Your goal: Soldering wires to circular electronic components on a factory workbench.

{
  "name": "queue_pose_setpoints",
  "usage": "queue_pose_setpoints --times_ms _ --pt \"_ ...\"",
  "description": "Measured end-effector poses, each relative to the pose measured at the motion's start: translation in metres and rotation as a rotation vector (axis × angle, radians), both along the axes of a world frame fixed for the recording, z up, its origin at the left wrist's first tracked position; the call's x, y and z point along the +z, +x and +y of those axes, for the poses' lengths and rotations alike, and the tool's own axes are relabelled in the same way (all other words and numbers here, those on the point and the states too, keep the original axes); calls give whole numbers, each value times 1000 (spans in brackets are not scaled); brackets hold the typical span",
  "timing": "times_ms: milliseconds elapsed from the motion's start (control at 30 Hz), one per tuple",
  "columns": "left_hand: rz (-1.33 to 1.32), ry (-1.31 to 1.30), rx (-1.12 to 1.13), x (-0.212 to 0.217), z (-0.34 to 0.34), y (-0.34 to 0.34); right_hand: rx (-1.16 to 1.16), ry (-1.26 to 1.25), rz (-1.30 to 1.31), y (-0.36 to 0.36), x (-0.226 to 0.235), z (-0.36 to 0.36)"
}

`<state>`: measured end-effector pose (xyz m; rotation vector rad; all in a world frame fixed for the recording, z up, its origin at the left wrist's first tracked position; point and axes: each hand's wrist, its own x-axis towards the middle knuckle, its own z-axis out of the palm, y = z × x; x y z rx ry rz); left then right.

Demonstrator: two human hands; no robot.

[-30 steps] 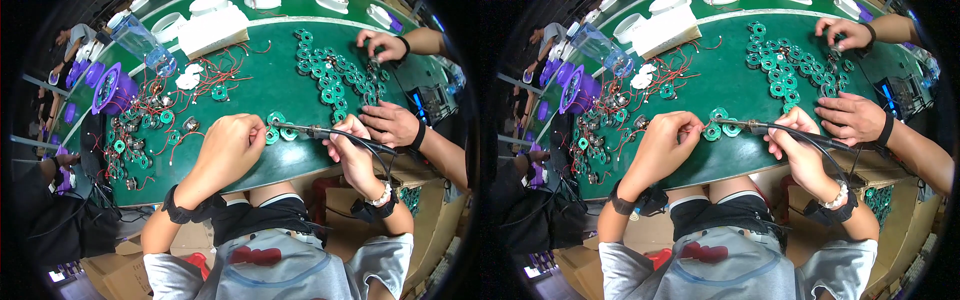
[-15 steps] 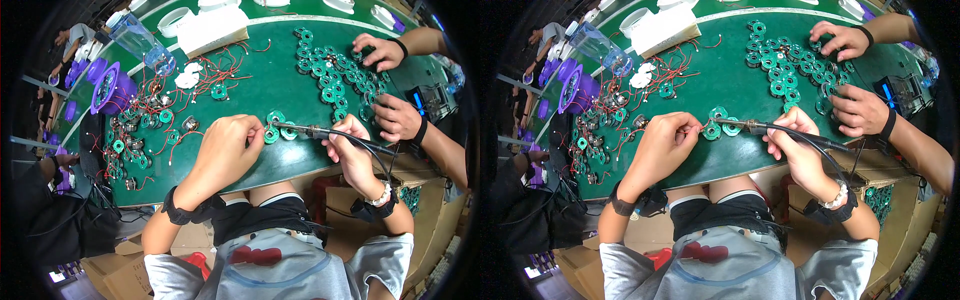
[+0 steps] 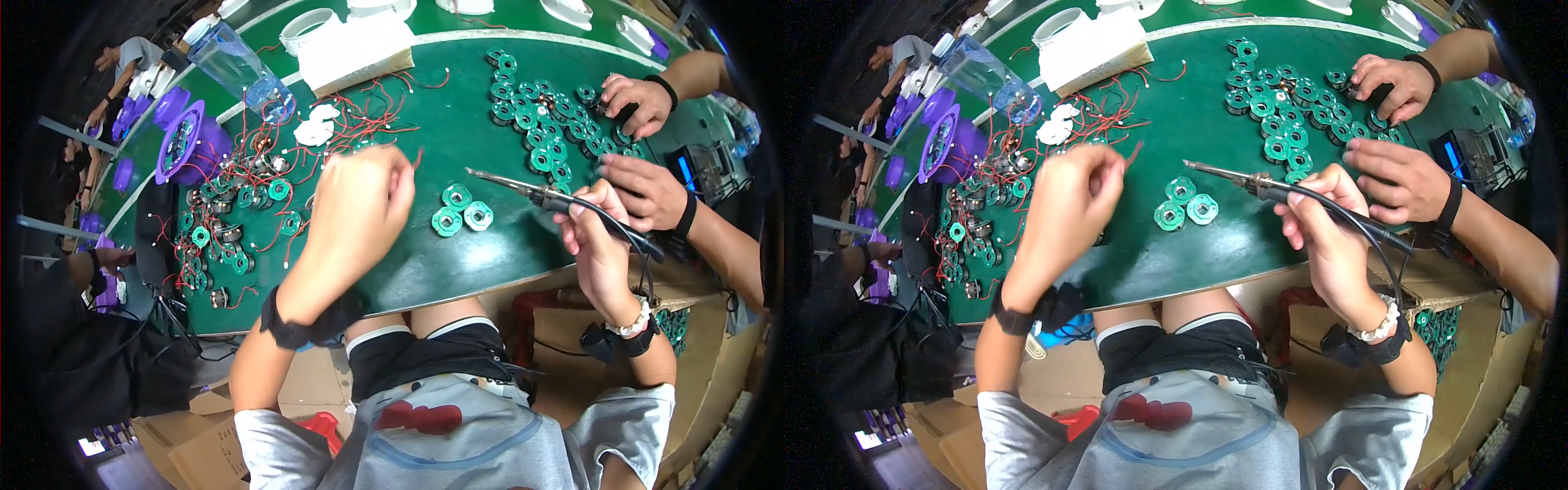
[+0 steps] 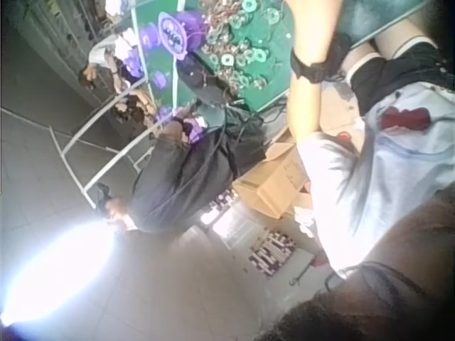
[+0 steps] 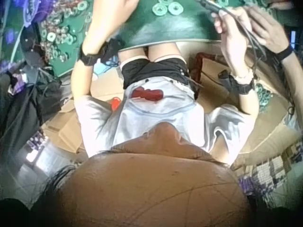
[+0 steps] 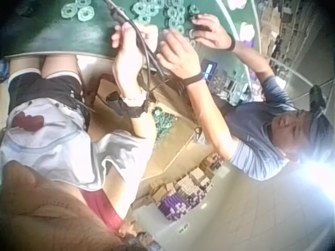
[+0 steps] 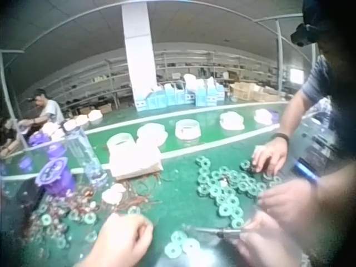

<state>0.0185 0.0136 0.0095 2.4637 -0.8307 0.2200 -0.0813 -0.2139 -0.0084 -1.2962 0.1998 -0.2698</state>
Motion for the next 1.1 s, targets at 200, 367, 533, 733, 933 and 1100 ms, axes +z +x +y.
queue_pose_setpoints --times_ms 200,367,533,733,933,1100 --pt "-432 -81 31 14 13 34 22 -2 24 -8 1 -3" --pt "-152 224 -190 17 42 23 50 8 -3 -12 5 3" --pt "-140 415 -187 28 59 -4 68 0 20 -17 8 3" --pt "175 409 -71 18 75 -15 69 13 16 -12 5 4" --pt "154 83 -78 9 39 -14 91 1 12 -15 8 -2" --pt "222 -206 -28 4 0 -16 3 31 7 -13 7 -4"
